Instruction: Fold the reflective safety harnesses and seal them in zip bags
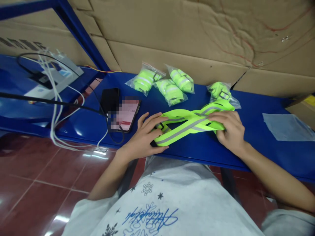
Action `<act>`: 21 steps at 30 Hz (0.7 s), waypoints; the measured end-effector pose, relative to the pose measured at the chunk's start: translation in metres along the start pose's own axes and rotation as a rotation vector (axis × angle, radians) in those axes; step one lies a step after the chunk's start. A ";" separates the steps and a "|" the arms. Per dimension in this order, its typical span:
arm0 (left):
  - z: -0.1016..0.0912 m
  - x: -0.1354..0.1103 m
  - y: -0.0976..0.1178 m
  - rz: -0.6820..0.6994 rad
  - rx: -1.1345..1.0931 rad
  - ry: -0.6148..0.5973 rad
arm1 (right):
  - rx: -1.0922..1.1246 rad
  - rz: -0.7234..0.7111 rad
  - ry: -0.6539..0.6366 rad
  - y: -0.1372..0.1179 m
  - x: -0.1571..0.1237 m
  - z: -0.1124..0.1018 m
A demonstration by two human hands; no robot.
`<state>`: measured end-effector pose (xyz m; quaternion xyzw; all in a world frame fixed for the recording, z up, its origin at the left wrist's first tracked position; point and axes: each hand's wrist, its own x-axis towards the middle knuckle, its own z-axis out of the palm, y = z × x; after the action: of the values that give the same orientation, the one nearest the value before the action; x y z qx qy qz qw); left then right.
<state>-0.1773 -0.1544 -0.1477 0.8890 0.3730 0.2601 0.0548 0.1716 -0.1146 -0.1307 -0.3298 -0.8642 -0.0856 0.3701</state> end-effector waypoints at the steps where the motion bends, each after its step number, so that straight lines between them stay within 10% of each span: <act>1: 0.001 0.001 0.000 0.017 -0.005 -0.023 | -0.027 -0.014 0.031 -0.003 0.000 -0.004; 10: -0.008 0.012 0.012 -0.027 0.138 -0.105 | -0.400 -0.080 0.288 0.030 0.002 -0.036; 14: -0.017 0.045 0.016 -0.070 0.125 -0.098 | -0.365 -0.092 0.189 0.026 0.001 -0.036; 18: -0.011 0.087 0.028 -0.253 0.210 -0.133 | -0.127 -0.458 -0.023 -0.017 -0.011 -0.015; 21: 0.005 0.105 0.042 -0.092 0.223 -0.156 | -0.002 -0.393 -0.226 -0.034 -0.011 0.005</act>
<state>-0.0868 -0.1113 -0.0961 0.8890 0.4345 0.1442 -0.0037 0.1529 -0.1443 -0.1388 -0.1630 -0.9478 -0.1194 0.2467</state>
